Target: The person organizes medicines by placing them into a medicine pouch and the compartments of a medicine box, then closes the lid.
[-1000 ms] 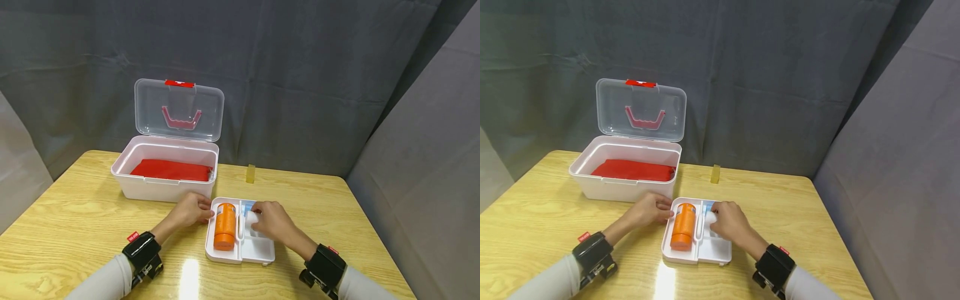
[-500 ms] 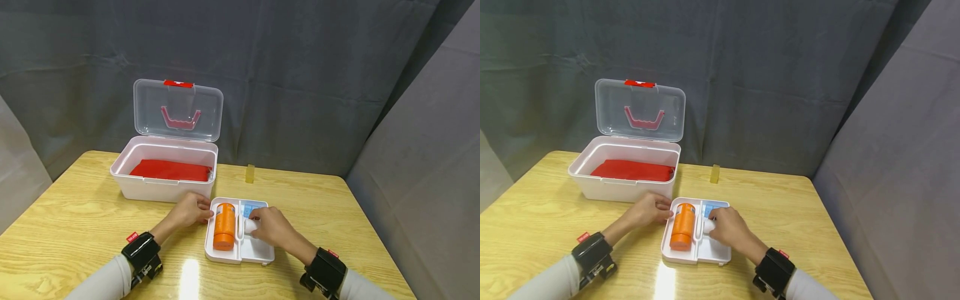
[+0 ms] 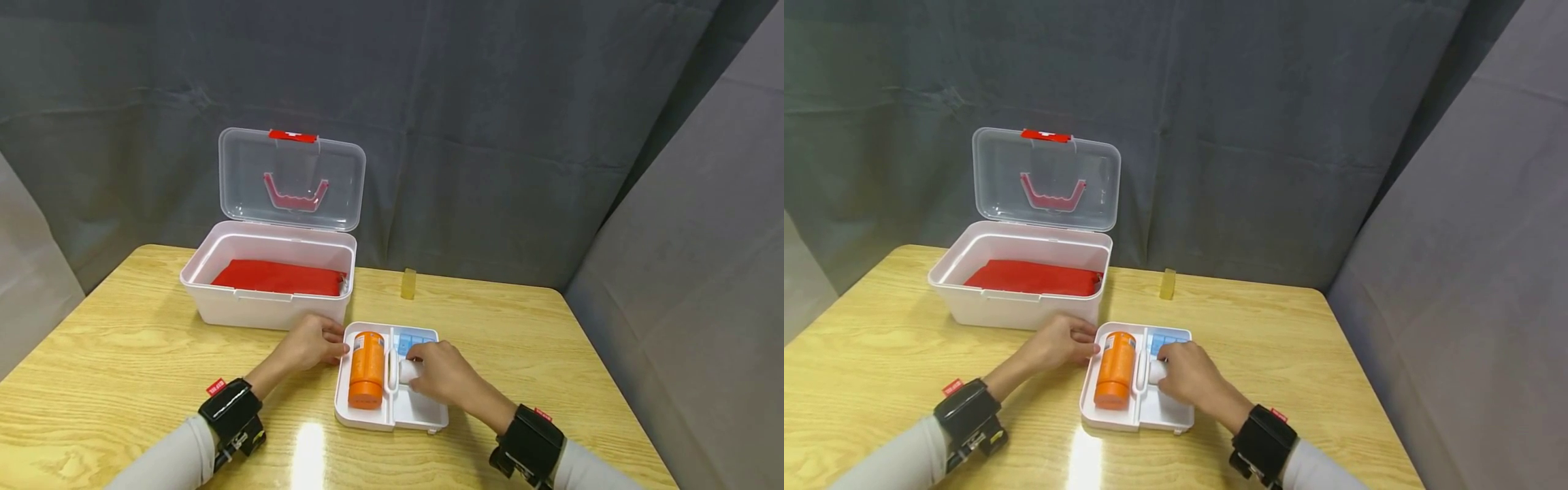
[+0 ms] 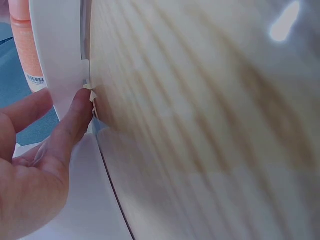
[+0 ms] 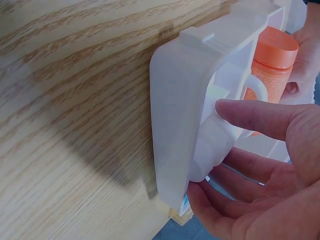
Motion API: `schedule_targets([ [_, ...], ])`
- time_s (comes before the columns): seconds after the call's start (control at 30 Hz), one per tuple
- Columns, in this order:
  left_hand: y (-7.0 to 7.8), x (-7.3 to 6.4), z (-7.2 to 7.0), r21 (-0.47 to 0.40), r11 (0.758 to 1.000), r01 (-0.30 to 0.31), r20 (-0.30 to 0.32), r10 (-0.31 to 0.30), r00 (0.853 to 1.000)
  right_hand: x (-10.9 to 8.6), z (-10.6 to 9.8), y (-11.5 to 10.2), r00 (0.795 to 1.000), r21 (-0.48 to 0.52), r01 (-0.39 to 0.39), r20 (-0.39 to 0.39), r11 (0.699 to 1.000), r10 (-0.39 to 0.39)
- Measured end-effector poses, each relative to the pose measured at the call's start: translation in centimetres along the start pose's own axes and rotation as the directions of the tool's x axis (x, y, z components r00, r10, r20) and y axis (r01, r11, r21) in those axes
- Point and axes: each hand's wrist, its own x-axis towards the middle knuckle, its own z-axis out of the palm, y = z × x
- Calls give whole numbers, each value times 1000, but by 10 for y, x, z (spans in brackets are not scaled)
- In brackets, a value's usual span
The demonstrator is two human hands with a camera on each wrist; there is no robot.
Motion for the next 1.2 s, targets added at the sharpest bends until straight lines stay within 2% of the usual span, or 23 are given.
schedule_targets([
  [0.4,-2,-1,-1,-17,1000,-24,25,24,999,2,-3,-1,999,1,-26,36,1000,25],
  [0.53,-2,0,-1,-16,1000,-21,20,21,1000,5,-13,-5,996,8,-49,73,999,48],
  [0.63,-1,0,-2,-7,1000,-20,18,20,1000,12,-21,-7,996,-6,-57,70,998,57],
  [0.83,-1,1,-1,-13,1000,-4,10,4,1000,39,-31,-4,997,-30,-41,-61,999,39],
  [1.03,1,0,-1,-12,1000,5,1,-5,1000,75,-34,7,983,-65,-70,-172,995,58],
  [1.2,1,-1,0,-8,1000,10,-1,-10,1000,101,-37,17,964,-32,-110,-247,993,99],
])
